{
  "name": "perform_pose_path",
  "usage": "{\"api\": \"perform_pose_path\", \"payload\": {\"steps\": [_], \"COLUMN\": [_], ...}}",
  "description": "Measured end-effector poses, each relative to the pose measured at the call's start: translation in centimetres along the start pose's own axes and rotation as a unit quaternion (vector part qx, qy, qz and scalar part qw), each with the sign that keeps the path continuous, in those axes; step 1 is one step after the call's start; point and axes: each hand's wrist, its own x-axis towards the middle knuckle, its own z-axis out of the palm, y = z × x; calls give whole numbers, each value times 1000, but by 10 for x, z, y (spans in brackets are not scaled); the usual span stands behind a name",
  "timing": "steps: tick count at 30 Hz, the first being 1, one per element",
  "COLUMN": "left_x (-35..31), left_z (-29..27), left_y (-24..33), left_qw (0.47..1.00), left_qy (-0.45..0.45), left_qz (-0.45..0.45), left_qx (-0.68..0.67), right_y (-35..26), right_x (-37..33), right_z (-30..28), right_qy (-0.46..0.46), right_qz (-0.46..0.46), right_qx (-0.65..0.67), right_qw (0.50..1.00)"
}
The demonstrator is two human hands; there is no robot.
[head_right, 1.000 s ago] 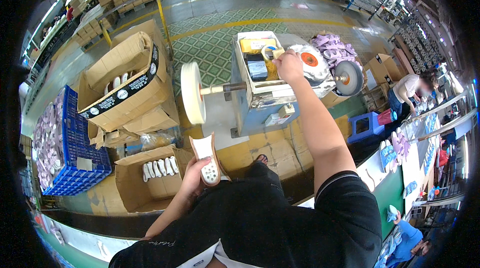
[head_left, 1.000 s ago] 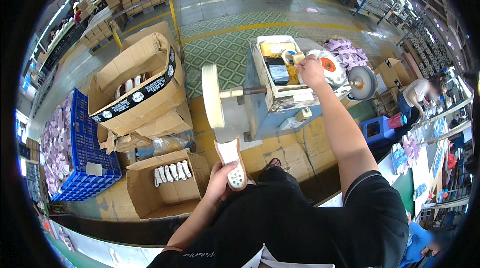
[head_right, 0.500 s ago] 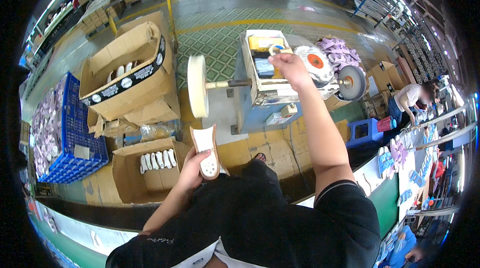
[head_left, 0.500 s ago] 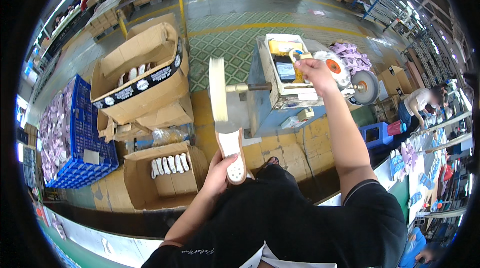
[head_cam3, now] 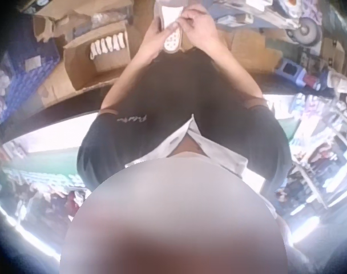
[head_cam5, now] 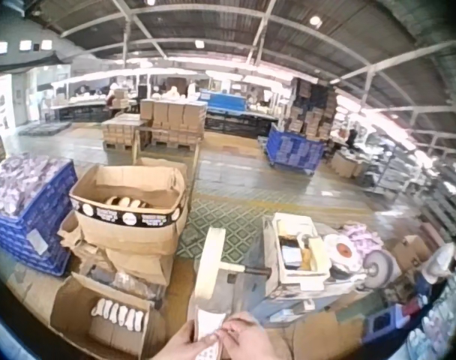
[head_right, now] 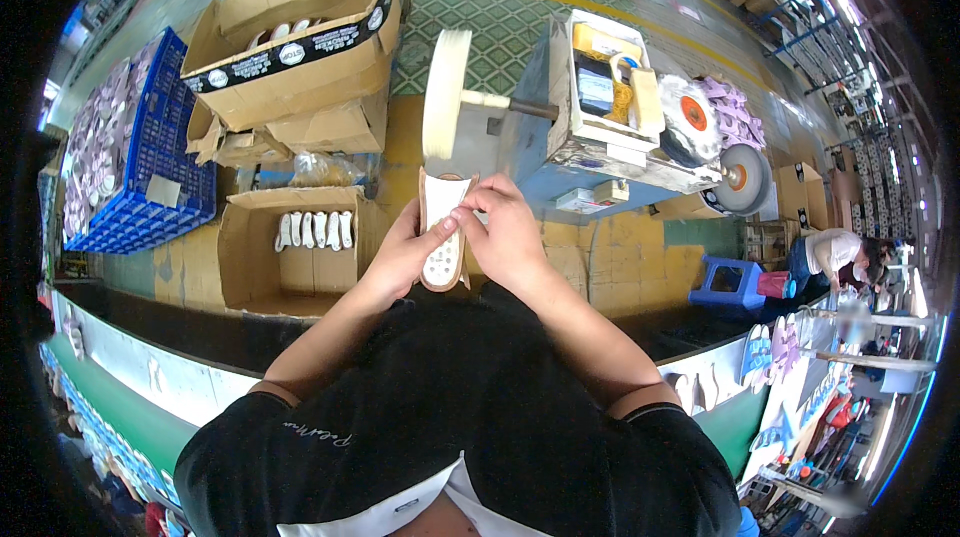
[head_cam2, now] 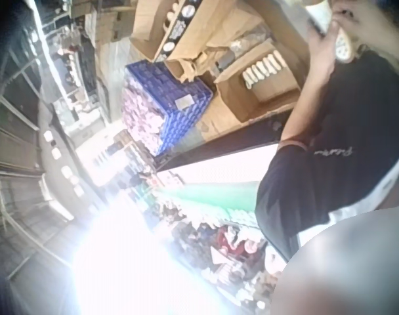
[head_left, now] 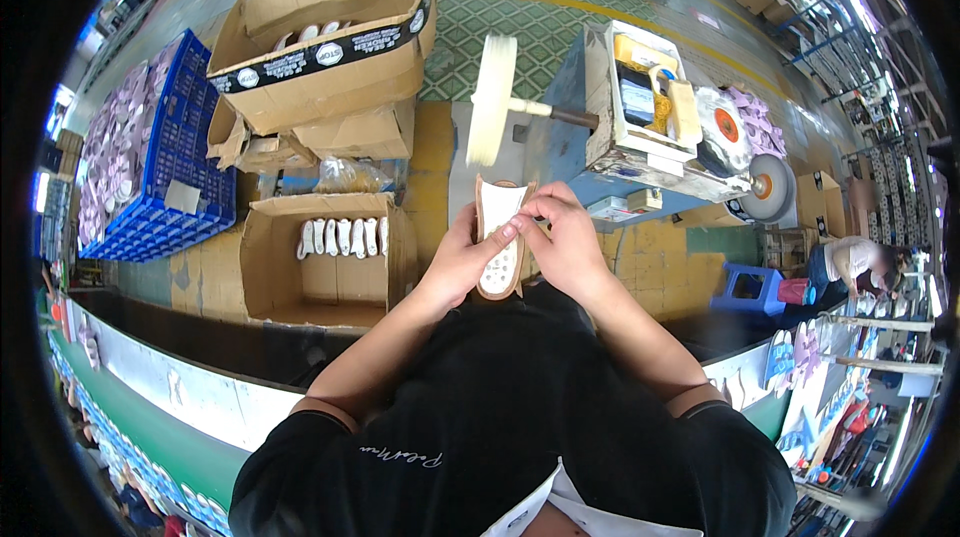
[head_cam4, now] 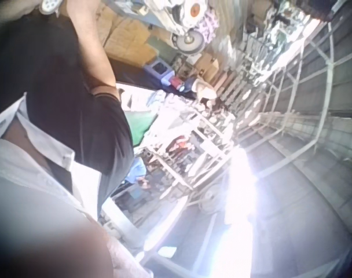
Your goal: The person repeatedly presses the sole of a slipper against a rotating buffing wheel to smooth or polish it. They handle multiple slippers one at a time, turning them over to treat different edges and surfaces, then place them into a cardboard box.
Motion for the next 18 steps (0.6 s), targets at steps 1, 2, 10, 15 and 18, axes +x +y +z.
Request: {"api": "perform_pose_path", "payload": {"steps": [1, 2, 10, 15, 18], "left_x": [-1, -2, -9, -31, -41], "left_z": [-3, -6, -43, -50, -54], "left_y": [-2, -5, -17, 4, 22], "left_qw": [1000, 1000, 799, 749, 773], "left_qy": [4, 10, 80, -39, -36], "left_qz": [-5, -12, 137, 271, 278], "left_qx": [0, -1, 580, 603, 570], "right_y": [-3, -7, -60, 35, 91], "right_x": [-2, -5, -31, 26, 19], "right_z": [0, -2, -19, -22, -8], "right_qy": [-23, -62, -447, -239, -251], "right_qz": [34, 46, -2, 363, 451], "right_qx": [5, 67, 250, 560, 652], "right_qw": [999, 995, 859, 706, 556]}}
